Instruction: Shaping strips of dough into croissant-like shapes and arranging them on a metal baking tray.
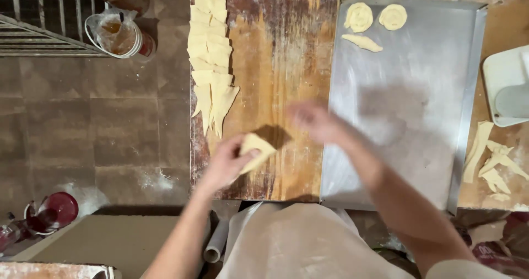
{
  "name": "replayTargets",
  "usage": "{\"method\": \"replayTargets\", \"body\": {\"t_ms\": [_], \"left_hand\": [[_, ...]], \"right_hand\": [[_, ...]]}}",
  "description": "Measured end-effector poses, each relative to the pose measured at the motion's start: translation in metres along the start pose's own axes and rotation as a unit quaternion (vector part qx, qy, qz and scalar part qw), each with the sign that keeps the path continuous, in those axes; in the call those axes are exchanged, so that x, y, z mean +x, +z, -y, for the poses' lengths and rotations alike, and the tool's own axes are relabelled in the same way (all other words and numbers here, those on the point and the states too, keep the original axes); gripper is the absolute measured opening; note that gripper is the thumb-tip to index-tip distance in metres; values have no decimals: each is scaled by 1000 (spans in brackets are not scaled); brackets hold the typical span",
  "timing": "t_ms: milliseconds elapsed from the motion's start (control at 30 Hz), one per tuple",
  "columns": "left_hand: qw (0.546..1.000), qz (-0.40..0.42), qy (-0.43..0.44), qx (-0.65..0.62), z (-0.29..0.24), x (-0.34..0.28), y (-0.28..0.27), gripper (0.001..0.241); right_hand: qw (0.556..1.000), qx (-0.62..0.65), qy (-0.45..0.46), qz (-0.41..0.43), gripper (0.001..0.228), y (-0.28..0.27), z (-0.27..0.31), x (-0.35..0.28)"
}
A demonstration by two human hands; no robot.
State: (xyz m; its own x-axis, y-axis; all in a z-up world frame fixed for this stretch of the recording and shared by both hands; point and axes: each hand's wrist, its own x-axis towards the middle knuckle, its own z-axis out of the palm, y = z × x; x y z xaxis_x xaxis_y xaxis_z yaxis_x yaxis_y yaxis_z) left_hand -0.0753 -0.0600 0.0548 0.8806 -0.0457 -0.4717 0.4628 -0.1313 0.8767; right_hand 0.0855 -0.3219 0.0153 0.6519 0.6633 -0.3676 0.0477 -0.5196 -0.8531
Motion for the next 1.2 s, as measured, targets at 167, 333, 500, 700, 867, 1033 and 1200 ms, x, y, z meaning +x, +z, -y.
{"method": "replayTargets", "body": {"t_ms": [167, 333, 500, 700, 867, 1033, 1200], "left_hand": [[995, -64, -45, 69, 84, 31, 68, 28], [924, -206, 79, 313, 18, 58, 51, 39], [930, -53, 208, 299, 75, 102, 29, 14], [818, -46, 358, 448, 43, 81, 28, 17], [904, -91, 180, 377, 54, 63, 50, 15], [948, -118, 14, 295, 81, -45, 55, 20], [864, -22, 174, 471, 95, -64, 74, 87]], "right_hand": [[982, -123, 99, 107, 34, 38, 28, 3], [971, -213, -104, 19, 27, 56, -26, 24], [884, -429, -152, -108, 25, 76, -38, -6], [938, -261, 206, -94, 35, 108, 41, -47], [951, -232, 115, -167, 26, 149, 6, -45], [975, 51, 56, -208, 24, 111, -15, -14], [992, -116, -54, 19, 33, 88, 12, 10]]}}
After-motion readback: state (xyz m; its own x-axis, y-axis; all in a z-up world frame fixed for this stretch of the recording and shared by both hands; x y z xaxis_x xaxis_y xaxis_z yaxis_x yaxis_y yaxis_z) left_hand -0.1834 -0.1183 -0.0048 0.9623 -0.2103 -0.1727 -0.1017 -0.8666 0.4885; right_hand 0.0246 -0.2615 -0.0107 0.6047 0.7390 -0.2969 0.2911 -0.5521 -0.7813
